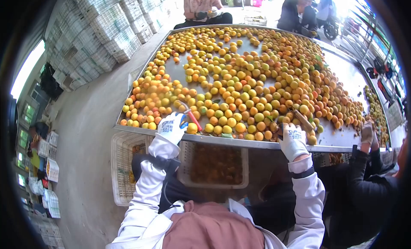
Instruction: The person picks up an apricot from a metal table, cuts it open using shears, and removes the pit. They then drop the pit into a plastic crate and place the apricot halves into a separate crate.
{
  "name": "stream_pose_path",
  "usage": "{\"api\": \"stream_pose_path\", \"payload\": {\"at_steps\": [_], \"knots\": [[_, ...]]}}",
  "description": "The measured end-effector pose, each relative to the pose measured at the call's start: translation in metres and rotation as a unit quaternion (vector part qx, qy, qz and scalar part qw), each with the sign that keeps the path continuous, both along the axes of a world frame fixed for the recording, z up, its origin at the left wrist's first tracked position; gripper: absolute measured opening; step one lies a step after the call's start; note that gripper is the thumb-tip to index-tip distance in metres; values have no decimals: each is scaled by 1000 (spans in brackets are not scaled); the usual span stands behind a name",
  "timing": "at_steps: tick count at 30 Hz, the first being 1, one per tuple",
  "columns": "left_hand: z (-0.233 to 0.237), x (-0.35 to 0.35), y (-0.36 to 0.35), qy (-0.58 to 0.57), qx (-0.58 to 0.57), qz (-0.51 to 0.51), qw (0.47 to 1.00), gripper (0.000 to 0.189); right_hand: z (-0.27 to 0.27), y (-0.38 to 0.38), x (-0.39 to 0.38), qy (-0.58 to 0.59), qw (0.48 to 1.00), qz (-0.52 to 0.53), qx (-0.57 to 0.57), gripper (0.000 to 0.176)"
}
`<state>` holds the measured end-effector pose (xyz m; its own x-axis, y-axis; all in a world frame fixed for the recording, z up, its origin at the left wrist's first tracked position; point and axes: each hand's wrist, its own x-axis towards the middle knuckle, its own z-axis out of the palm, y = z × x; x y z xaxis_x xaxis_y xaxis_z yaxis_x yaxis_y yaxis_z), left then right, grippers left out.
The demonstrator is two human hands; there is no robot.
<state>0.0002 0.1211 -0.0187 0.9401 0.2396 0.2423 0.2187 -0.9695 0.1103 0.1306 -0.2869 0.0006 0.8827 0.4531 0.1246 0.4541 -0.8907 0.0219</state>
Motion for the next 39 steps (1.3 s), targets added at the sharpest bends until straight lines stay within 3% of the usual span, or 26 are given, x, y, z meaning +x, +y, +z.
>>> {"api": "stream_pose_path", "payload": {"at_steps": [2,4,8,11,17,20,24,25,26,27,29,30,32,34,36,39], "knots": [[-2,1,6,6,-11,10,1000,28,-3,10,6,-31,999,3,-21,47],[-2,-1,3,3,-45,-11,999,24,-9,16,11,-95,992,21,82,44],[-1,10,-17,-15,-83,-60,995,20,-16,39,14,-31,976,89,198,30],[0,26,-40,13,-128,-91,988,20,-13,72,6,68,975,107,183,29],[-10,43,-82,-31,-133,-116,984,17,-52,121,29,109,981,154,49,33],[-14,42,-91,-72,-203,-107,971,16,-58,137,35,142,980,139,4,35],[-19,42,-97,-102,-304,-108,941,23,-35,129,33,190,970,124,85,34],[-23,44,-98,-79,-500,-78,859,32,-35,124,36,192,966,115,131,34],[-26,46,-99,-52,-672,-44,737,41,-41,116,42,198,936,132,260,35],[-27,46,-103,-52,-673,-45,737,41,-21,111,39,277,895,128,325,33],[-30,45,-114,-74,-425,-151,890,51,-12,105,35,261,913,123,288,31],[-22,44,-123,-75,-310,-166,933,53,-21,102,33,261,913,122,287,31],[-17,46,-131,-32,-231,-168,958,49,-39,93,30,73,947,78,303,31],[-22,55,-131,-14,-193,-178,965,47,-34,76,33,74,948,58,303,31],[-20,69,-131,125,-113,-207,964,40,-11,57,29,76,957,27,279,31],[-19,82,-129,104,-67,-263,957,33,-11,23,32,51,976,-27,208,41]]}}
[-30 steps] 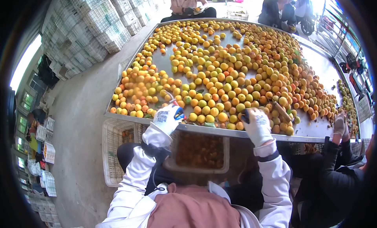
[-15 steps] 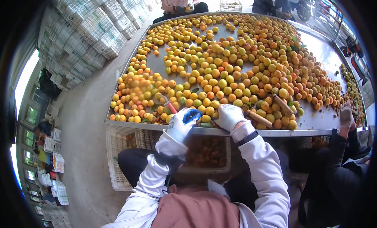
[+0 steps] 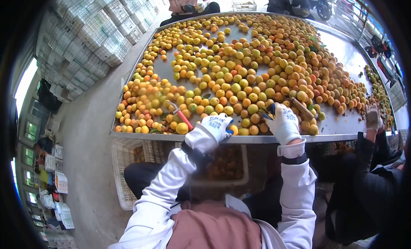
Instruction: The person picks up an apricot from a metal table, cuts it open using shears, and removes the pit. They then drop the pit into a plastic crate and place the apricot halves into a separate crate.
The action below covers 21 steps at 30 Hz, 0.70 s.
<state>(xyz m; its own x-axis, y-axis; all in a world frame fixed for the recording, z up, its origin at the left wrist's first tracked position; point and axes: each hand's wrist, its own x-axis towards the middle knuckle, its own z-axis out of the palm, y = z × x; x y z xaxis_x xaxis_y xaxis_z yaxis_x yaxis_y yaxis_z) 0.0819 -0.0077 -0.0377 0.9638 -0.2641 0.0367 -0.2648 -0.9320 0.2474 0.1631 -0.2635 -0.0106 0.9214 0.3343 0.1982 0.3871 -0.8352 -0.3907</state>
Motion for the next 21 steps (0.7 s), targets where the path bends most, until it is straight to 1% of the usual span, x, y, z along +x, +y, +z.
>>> {"api": "stream_pose_path", "payload": {"at_steps": [1,2,4,5,6,10,11,12,14,15,16,17,18,20,21], "knots": [[0,6,-1,-6,-2,-17,1000,31,-12,-11,5,-8,1000,4,-21,46],[4,10,-4,-3,-6,-27,1000,26,-10,-12,4,-6,1000,-1,-22,46],[26,17,-15,85,-2,-21,996,25,-3,-10,0,38,987,-10,-155,50],[30,21,-18,111,17,-21,993,28,-4,-10,-3,22,983,-13,-180,54],[59,18,-30,142,24,-11,990,29,-7,-13,-2,21,983,-16,-182,54],[45,24,-29,129,39,-18,991,32,-10,-17,-3,19,984,-19,-174,58],[40,28,-27,124,46,-19,991,33,-4,-14,-6,42,983,-24,-178,62],[33,36,-24,144,21,8,989,39,0,-12,-8,66,981,-30,-182,66],[21,39,-13,127,-89,60,986,45,-4,-12,-10,61,982,-35,-177,65],[22,45,-8,229,-217,115,942,49,-7,-11,-11,60,981,-34,-183,64],[12,44,1,292,-400,127,859,43,-9,-9,-9,57,980,-32,-190,63],[15,31,5,277,-550,101,781,41,-12,-7,-8,55,977,-25,-202,63],[17,15,6,253,-684,72,680,40,-12,-6,-8,55,978,-25,-201,63],[6,-4,2,199,-834,5,514,37,-10,-3,-9,51,975,-21,-216,58],[10,-16,-3,180,-861,16,476,39,-10,-4,-9,50,975,-18,-215,58]]}}
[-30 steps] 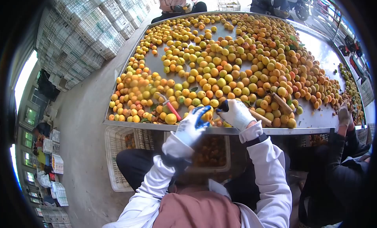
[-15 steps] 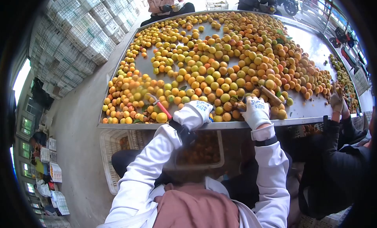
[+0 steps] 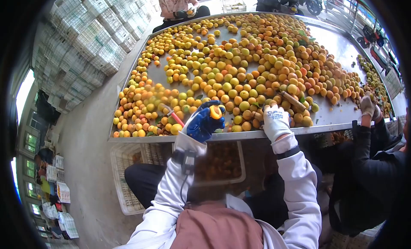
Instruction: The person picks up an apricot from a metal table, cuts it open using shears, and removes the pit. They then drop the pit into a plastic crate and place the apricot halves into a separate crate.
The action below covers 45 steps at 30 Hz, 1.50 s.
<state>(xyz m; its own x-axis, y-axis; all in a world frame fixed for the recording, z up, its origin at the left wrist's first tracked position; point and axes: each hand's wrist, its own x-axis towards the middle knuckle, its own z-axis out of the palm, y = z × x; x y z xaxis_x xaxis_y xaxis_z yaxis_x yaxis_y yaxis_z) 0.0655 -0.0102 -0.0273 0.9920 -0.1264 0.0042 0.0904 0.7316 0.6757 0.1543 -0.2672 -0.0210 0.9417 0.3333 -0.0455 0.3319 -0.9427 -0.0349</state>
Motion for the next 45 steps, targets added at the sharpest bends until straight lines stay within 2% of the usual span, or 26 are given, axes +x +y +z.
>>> {"api": "stream_pose_path", "payload": {"at_steps": [1,3,4,5,7,9,10,11,12,13,15,16,19,21,23,24,28,31,33,35,37,38,40,42,44,45], "knots": [[3,-11,-3,6,-43,27,999,41,-2,-3,1,-13,1000,26,10,52],[-2,-23,-4,5,-47,45,998,44,-1,-2,-1,-27,998,56,23,48],[-5,-25,-6,35,-110,49,992,46,1,-2,-3,-19,995,46,86,46],[-9,-28,-5,35,-109,55,992,46,3,-2,-7,-9,988,36,148,44],[-21,-34,-1,22,-184,28,982,47,6,-4,-18,-19,949,69,308,39],[-33,-38,-3,60,-171,77,980,56,25,3,-35,65,889,112,440,32],[-37,-41,-2,70,-191,63,977,54,37,9,-47,73,888,117,438,32],[-40,-44,-2,79,-210,49,973,52,50,15,-60,210,845,70,487,29],[-40,-47,-6,98,-218,58,969,64,54,20,-68,340,781,20,523,26],[-39,-50,-8,101,-220,62,968,64,47,23,-72,334,795,55,503,30],[-39,-53,-12,134,-133,98,977,62,27,30,-79,287,824,123,472,33],[-42,-55,-12,111,-123,91,982,62,21,33,-81,289,827,141,461,34],[-36,-60,-13,139,-91,73,983,61,14,43,-92,238,829,212,459,30],[-15,-67,-20,143,-87,81,983,57,13,45,-93,251,839,209,435,27],[-3,-69,-26,127,-26,121,984,53,9,45,-93,244,842,202,436,27],[-10,-70,-22,98,-33,104,989,50,10,45,-94,244,842,201,436,27],[-19,-76,-14,104,-22,95,990,49,8,44,-94,250,864,176,401,30],[-30,-78,-10,78,-67,60,993,49,10,45,-97,272,873,166,369,31],[-28,-77,-13,181,-70,79,978,56,11,49,-99,273,877,166,359,33],[-31,-71,-17,202,-96,90,971,54,9,52,-103,286,875,184,344,32],[-18,-70,-29,269,-85,197,939,54,5,56,-109,277,882,192,330,30],[-32,-70,-22,239,-103,158,952,52,4,58,-111,289,872,187,348,30],[-42,-71,-18,228,-92,143,959,52,0,60,-114,297,861,181,372,27],[-29,-71,-20,217,-80,128,964,51,1,61,-115,304,855,175,382,26],[-14,-73,-27,231,-7,161,959,52,2,62,-115,310,850,169,392,25],[-15,-73,-28,232,-8,161,959,52,1,63,-116,311,850,166,392,24]]}}
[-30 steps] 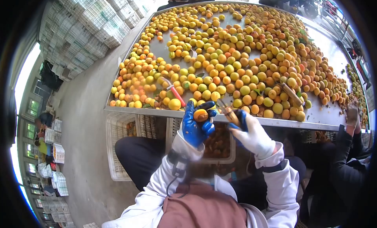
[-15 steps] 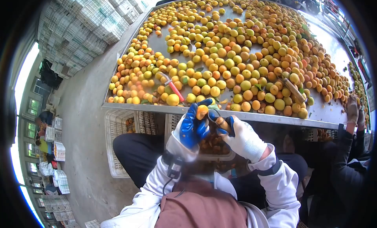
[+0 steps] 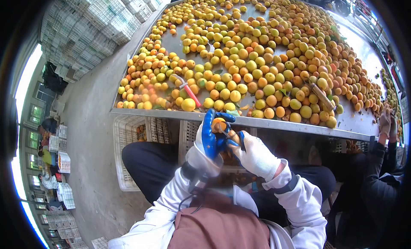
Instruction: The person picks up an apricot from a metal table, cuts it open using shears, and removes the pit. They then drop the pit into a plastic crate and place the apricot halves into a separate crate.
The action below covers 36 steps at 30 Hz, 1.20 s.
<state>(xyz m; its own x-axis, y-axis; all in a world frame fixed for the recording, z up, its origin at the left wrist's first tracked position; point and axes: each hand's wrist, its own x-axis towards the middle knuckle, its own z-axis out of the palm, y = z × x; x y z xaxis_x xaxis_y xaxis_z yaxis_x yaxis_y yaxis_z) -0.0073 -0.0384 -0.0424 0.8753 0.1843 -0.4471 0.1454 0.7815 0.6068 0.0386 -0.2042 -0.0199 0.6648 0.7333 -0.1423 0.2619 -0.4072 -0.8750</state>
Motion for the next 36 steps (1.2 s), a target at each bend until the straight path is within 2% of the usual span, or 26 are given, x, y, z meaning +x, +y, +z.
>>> {"api": "stream_pose_path", "payload": {"at_steps": [3,5,9,12,15,17,18,19,20,22,24,25,27,28,30,31,33,34,35,36], "knots": [[-9,1,-5,-10,30,39,999,53,-3,1,-1,-4,1000,-3,-1,22],[-19,2,-7,-64,151,58,985,51,-8,3,-2,-11,1000,-2,-1,22],[-17,1,-16,-47,199,133,970,51,-10,6,-10,50,998,-2,28,23],[-20,-2,-14,-67,241,129,960,51,-2,6,-10,65,998,5,12,23],[-29,-2,-6,-105,293,98,945,52,6,5,-8,41,997,31,-52,25],[-29,-3,-1,-94,326,84,937,54,9,7,-11,144,989,9,-20,27],[-26,-2,0,-85,361,70,926,55,7,8,-11,143,989,9,-21,27],[-23,-2,-5,-92,340,66,934,59,2,9,-12,286,957,-18,31,28],[-20,-2,-7,-92,339,66,934,59,-3,10,-14,423,901,-44,83,29],[-17,-1,-8,-110,318,88,937,58,-6,12,-18,388,917,-40,85,28],[-11,-1,-10,-98,295,96,946,60,-10,13,-23,318,944,-27,89,26],[-8,-2,-10,-79,264,88,957,62,-20,14,-26,318,943,-27,88,26],[-6,-5,-6,-57,226,69,970,64,-34,19,-34,86,991,-23,100,27],[-7,-7,-3,-56,225,70,970,64,-36,17,-35,87,991,-22,99,27],[-6,-10,5,-91,255,21,962,64,-18,15,-34,346,934,-20,92,26],[-5,-13,13,-115,284,-31,951,67,-16,12,-34,346,934,-19,90,26],[-5,-11,16,-143,253,-41,956,69,-14,5,-33,499,852,0,158,24],[-6,-12,17,-173,223,-54,958,71,-15,6,-35,500,852,2,155,24],[-10,-9,12,-162,171,-27,971,71,-16,7,-38,527,831,-27,173,23],[-15,-3,7,-163,177,19,970,71,-18,9,-40,553,809,-57,192,22]]}}
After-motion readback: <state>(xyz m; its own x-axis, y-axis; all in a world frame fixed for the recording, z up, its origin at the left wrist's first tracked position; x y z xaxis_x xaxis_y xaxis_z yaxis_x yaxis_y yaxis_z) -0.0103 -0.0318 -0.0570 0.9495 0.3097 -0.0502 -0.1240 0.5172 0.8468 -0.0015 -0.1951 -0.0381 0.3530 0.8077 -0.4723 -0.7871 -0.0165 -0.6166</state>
